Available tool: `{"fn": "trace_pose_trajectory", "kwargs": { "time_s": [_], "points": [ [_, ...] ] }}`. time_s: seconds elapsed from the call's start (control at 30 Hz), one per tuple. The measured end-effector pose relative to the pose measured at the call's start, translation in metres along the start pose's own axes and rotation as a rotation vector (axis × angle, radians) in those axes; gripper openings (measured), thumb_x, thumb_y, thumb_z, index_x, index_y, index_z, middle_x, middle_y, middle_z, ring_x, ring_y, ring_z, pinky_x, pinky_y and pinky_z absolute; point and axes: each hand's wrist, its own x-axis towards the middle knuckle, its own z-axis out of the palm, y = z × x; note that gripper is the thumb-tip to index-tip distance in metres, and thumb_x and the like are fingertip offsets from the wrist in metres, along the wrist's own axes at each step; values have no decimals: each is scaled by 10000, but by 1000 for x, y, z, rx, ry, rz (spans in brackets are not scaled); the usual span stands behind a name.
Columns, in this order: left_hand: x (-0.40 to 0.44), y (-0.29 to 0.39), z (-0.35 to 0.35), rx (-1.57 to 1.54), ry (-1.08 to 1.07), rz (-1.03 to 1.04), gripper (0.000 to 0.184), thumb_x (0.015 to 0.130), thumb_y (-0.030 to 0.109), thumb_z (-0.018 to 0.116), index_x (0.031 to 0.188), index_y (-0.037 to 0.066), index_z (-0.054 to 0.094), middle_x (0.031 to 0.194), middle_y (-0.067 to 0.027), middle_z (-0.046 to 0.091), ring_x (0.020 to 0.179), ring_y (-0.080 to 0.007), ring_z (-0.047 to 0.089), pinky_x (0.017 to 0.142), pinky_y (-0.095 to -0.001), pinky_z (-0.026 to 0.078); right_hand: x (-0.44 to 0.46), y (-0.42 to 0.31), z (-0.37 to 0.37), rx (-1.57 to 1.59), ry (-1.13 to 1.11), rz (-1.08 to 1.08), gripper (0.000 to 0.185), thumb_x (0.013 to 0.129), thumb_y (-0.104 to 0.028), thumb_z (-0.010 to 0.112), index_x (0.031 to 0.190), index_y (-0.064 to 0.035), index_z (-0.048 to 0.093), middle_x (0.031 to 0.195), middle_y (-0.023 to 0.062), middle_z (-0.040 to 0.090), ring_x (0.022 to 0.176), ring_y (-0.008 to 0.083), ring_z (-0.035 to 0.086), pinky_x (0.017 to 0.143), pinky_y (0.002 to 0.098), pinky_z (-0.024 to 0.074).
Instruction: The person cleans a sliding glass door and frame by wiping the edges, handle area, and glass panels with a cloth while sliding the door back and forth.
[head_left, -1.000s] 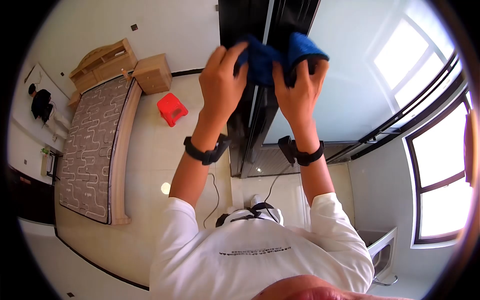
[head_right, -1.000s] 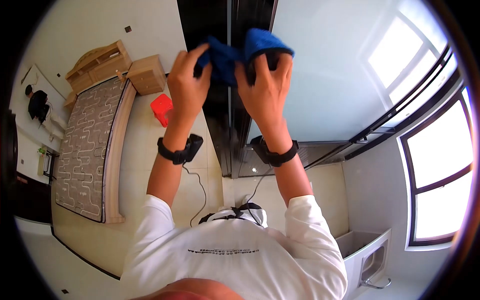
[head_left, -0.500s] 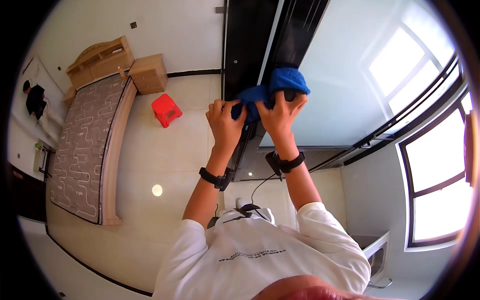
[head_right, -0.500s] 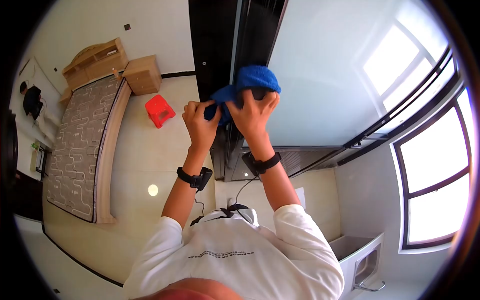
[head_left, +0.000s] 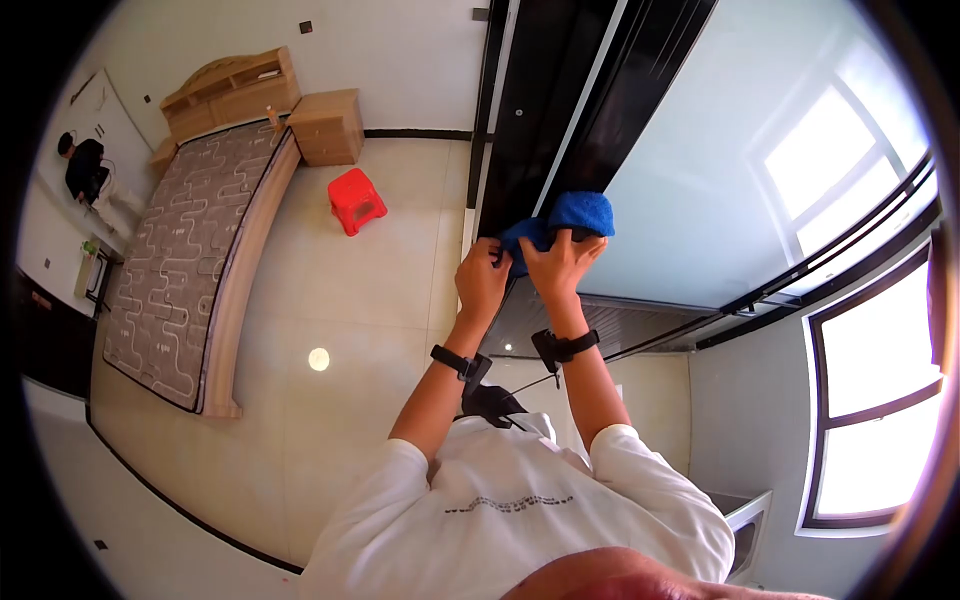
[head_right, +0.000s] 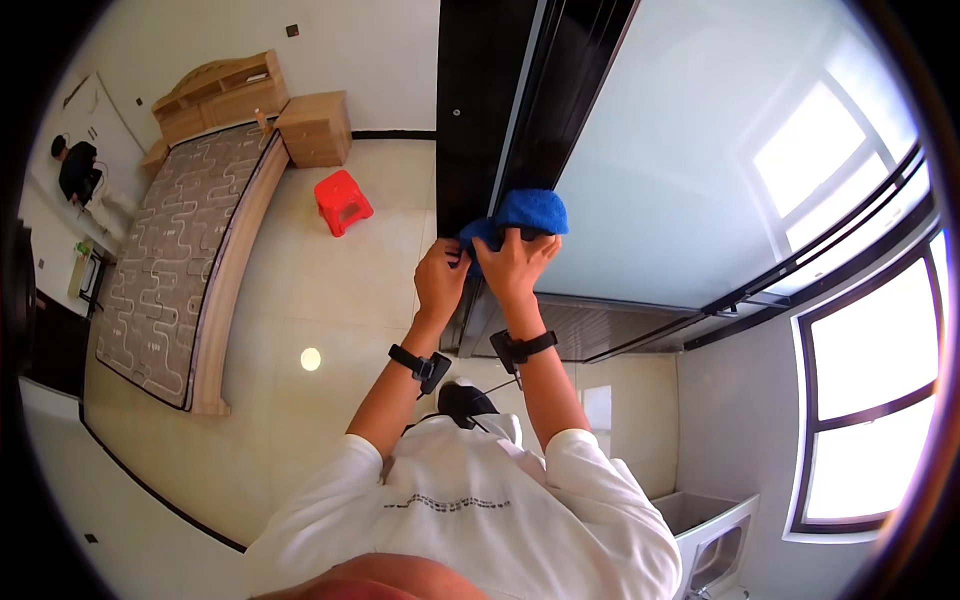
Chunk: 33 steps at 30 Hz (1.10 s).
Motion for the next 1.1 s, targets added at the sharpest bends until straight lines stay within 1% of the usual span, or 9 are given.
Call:
{"fn": "trace_pose_trajectory", "kwargs": {
  "time_s": [0.17, 0.33, 0.4, 0.5, 0.63, 0.87, 0.93, 1.03, 1.1],
  "points": [
    [-4, -1, 1, 29, -48, -81, 207, 830, 141, 733, 960, 12, 638, 875, -130, 716, 806, -297, 711, 701, -383, 548, 0, -4, -11, 164, 90, 13, 463, 610, -274, 837, 1013, -91, 699, 1174, 267, 433, 1098, 489, 401, 983, 612, 342],
    [24, 26, -12, -155, -29, -65, 236, 813, 60, 724, 1024, 18, 626, 877, -146, 709, 813, -333, 701, 719, -410, 551, 16, -13, -45, 230, 23, -157, 280, 616, -109, 753, 873, -67, 650, 932, 124, 559, 887, 360, 553, 817, 476, 467],
    [39, 49, -25, -320, 43, 80, 355, 802, -57, 674, 1149, -14, 611, 980, -171, 706, 870, -329, 712, 798, -370, 564, 34, -31, -71, 276, -64, -120, 352, 681, -83, 716, 1027, -30, 669, 978, 155, 604, 875, 364, 608, 764, 430, 509],
    [73, 111, -72, -209, -16, 413, 575, 775, -144, 626, 1322, 2, 526, 1255, -203, 568, 1138, -382, 586, 971, -392, 492, 55, -44, -92, 547, -186, 50, 572, 857, -95, 619, 1392, 47, 477, 1157, 228, 638, 987, 378, 658, 876, 386, 516],
    [96, 144, -89, -229, -98, 584, 637, 764, -162, 606, 1358, 35, 485, 1319, -196, 498, 1230, -426, 488, 1041, -418, 436, 69, -48, -101, 718, -193, 170, 535, 876, -98, 616, 1365, 74, 484, 1110, 240, 669, 997, 335, 672, 903, 371, 507],
    [73, 80, -52, -155, -103, 465, 526, 770, -134, 638, 1267, -19, 510, 1261, -192, 528, 1208, -392, 521, 1027, -421, 451, 65, -37, -89, 652, -277, 192, 561, 831, -89, 658, 1352, 58, 509, 1171, 230, 670, 1072, 339, 674, 927, 380, 509],
    [62, 69, -40, -184, -205, 454, 581, 808, -102, 617, 1361, -40, 452, 1414, -247, 447, 1344, -449, 413, 1110, -462, 379, 59, -30, -86, 636, -323, 209, 567, 818, -89, 669, 1348, 46, 520, 1186, 220, 670, 1098, 331, 670, 938, 378, 511],
    [55, 69, -38, -184, -374, 491, 690, 916, 65, 560, 1491, -119, 227, 1595, -337, 90, 1474, -522, 67, 1195, -539, 176, 59, -29, -87, 667, -270, 232, 561, 816, -90, 677, 1341, 39, 528, 1181, 229, 668, 1090, 337, 671, 937, 381, 511],
    [60, 70, -37, -152, -333, 512, 667, 899, 48, 545, 1482, -117, 265, 1579, -345, 142, 1468, -514, 127, 1190, -537, 198, 65, -30, -91, 674, -264, 286, 553, 816, -88, 679, 1334, 41, 533, 1182, 231, 665, 1091, 339, 669, 937, 386, 511]
  ]
}}
